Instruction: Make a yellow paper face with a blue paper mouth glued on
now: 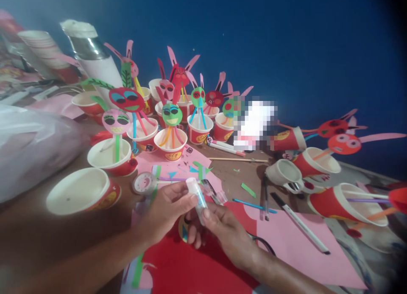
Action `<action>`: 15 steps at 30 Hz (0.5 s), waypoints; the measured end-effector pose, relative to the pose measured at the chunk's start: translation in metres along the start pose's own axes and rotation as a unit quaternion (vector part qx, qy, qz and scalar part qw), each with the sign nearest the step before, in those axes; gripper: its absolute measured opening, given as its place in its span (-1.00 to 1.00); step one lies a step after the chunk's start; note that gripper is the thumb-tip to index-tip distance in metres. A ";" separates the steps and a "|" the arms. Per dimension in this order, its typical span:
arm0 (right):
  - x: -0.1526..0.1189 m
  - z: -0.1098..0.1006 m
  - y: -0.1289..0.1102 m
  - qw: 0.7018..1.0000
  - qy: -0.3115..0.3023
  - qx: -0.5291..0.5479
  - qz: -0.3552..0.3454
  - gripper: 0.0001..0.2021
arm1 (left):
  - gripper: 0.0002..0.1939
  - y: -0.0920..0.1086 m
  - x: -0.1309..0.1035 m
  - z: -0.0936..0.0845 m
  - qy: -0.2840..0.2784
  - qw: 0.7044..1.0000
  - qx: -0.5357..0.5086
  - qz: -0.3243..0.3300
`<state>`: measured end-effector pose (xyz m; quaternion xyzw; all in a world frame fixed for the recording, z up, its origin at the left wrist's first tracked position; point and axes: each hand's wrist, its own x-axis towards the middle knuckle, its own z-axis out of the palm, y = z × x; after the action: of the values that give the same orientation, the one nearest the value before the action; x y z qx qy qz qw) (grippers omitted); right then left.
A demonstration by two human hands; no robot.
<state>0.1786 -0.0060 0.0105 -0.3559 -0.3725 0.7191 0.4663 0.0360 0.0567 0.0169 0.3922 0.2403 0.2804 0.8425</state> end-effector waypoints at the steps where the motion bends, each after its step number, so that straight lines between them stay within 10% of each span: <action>1: -0.001 0.000 0.002 1.000 -0.020 0.014 0.004 -0.60 | -0.77 0.000 -0.002 0.000 -0.015 1.000 -0.016 0.000; 7: -0.001 -0.004 0.012 0.996 -0.074 0.056 0.015 -0.54 | -0.72 0.000 -0.008 -0.002 0.019 0.998 0.035 0.043; 15: 0.001 0.008 -0.001 0.994 0.019 -0.107 -0.028 -0.67 | -0.74 0.004 -0.009 0.000 0.060 0.995 0.041 0.062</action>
<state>0.1724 -0.0063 0.0152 -0.4069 -0.4479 0.6551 0.4524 0.0284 0.0533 0.0214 0.4230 0.2769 0.3454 0.7906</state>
